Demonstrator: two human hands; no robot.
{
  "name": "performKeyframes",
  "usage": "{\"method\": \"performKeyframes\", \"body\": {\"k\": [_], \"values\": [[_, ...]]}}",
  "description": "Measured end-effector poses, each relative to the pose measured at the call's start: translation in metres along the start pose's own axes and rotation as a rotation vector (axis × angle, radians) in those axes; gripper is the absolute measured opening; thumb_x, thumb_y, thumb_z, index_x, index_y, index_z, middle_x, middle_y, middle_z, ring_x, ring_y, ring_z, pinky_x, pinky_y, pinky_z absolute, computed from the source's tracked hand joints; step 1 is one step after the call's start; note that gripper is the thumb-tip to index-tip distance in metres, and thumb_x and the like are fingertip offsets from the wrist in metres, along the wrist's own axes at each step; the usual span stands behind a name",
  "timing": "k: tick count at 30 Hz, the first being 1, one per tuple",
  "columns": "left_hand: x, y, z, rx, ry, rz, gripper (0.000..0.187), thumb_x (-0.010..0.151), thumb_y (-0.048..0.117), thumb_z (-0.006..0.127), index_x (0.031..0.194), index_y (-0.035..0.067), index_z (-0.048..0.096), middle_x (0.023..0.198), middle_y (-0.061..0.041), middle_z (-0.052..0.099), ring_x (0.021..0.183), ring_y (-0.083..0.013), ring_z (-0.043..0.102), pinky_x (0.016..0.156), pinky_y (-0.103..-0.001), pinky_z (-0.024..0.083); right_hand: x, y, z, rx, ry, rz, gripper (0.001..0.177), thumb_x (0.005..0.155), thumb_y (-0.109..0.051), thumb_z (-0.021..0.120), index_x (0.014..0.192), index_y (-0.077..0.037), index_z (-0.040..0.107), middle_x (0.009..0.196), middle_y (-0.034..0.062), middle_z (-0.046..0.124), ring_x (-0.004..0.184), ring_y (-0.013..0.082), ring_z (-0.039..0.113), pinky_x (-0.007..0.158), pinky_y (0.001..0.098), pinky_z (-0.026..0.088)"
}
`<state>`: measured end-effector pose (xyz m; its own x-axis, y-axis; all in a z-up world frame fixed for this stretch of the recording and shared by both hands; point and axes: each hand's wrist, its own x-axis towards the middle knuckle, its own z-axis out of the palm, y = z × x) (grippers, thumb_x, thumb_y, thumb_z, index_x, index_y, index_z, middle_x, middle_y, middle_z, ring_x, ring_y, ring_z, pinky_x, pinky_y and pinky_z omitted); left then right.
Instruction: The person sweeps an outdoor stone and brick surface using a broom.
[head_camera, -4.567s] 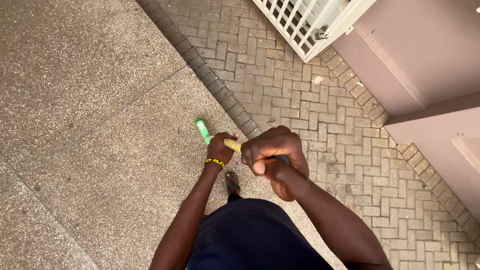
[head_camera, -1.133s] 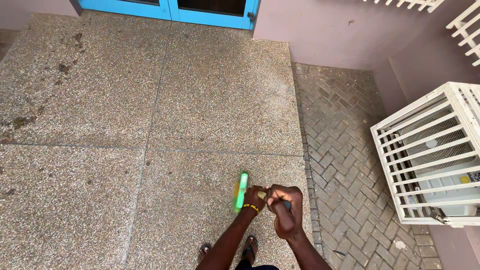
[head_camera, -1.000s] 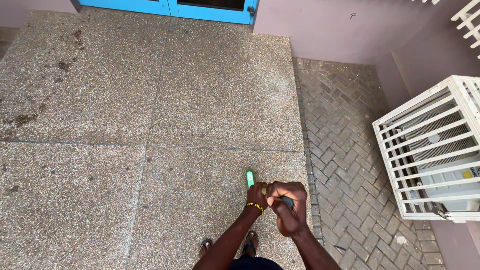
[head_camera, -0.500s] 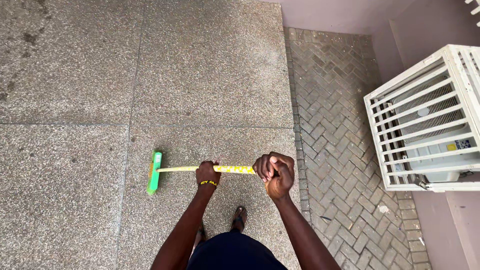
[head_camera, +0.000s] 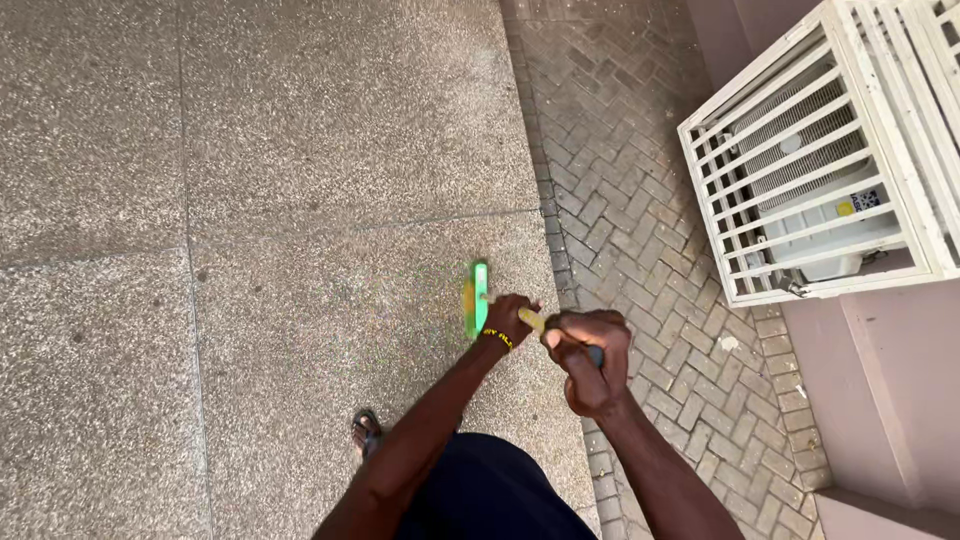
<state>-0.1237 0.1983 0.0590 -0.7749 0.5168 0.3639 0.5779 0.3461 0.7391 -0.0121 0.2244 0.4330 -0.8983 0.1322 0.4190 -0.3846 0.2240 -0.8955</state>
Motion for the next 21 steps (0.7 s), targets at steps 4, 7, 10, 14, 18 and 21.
{"method": "performKeyframes", "body": {"k": [4, 7, 10, 14, 18, 21], "values": [[0.017, 0.026, -0.064, -0.053, -0.156, -0.107, 0.04, 0.095, 0.03, 0.071, 0.066, 0.004, 0.066, 0.072, -0.02, 0.069, 0.069, -0.0407, 0.068, 0.069, -0.052, 0.054, 0.018, -0.018, -0.002, 0.267, 0.045, -0.082, 0.028, 0.081, -0.004, 0.05, 0.059, -0.002, 0.033, 0.053, 0.0051, 0.036, 0.047, 0.0162, 0.032, 0.05, 0.0339, 0.029], [0.02, 0.024, -0.115, 0.054, -0.123, -0.168, 0.032, 0.093, 0.03, 0.07, 0.073, 0.006, 0.072, 0.072, -0.022, 0.069, 0.068, -0.0434, 0.068, 0.067, -0.054, 0.054, 0.025, -0.014, -0.008, 0.476, 0.093, -0.082, 0.033, 0.088, -0.005, 0.049, 0.06, -0.007, 0.031, 0.053, 0.0029, 0.03, 0.046, 0.0157, 0.03, 0.052, 0.0359, 0.029], [0.016, -0.014, -0.143, 0.228, -0.18, -0.45, 0.046, 0.098, 0.038, 0.069, 0.068, 0.002, 0.068, 0.072, -0.024, 0.068, 0.07, -0.0445, 0.069, 0.071, -0.055, 0.055, 0.036, 0.026, -0.008, 0.653, 0.122, -0.023, 0.029, 0.09, -0.009, 0.047, 0.063, -0.003, 0.038, 0.05, 0.0038, 0.032, 0.044, 0.0145, 0.03, 0.051, 0.0367, 0.031], [-0.018, -0.088, -0.153, 0.435, -0.221, -0.538, 0.039, 0.094, 0.038, 0.073, 0.077, 0.003, 0.072, 0.076, -0.023, 0.071, 0.073, -0.0421, 0.07, 0.07, -0.053, 0.057, 0.03, 0.089, 0.016, 0.657, 0.145, -0.018, 0.035, 0.096, -0.009, 0.043, 0.062, -0.007, 0.04, 0.049, 0.0052, 0.035, 0.042, 0.016, 0.033, 0.05, 0.0376, 0.037], [-0.047, -0.113, -0.111, 0.299, -0.201, -0.332, 0.016, 0.08, 0.028, 0.076, 0.084, 0.013, 0.08, 0.077, -0.016, 0.072, 0.071, -0.0373, 0.07, 0.069, -0.051, 0.057, 0.002, 0.099, 0.027, 0.564, 0.162, 0.048, 0.018, 0.096, -0.008, 0.042, 0.081, 0.001, 0.041, 0.05, 0.0049, 0.035, 0.042, 0.0175, 0.033, 0.051, 0.0391, 0.038], [-0.046, -0.078, -0.048, 0.141, -0.052, -0.006, 0.016, 0.079, 0.024, 0.075, 0.086, 0.011, 0.079, 0.077, -0.012, 0.071, 0.072, -0.0333, 0.068, 0.068, -0.049, 0.055, 0.0, 0.076, -0.002, 0.397, 0.16, -0.006, 0.016, 0.091, -0.009, 0.039, 0.078, 0.001, 0.042, 0.049, 0.0025, 0.035, 0.04, 0.0148, 0.034, 0.045, 0.0376, 0.039]]}}
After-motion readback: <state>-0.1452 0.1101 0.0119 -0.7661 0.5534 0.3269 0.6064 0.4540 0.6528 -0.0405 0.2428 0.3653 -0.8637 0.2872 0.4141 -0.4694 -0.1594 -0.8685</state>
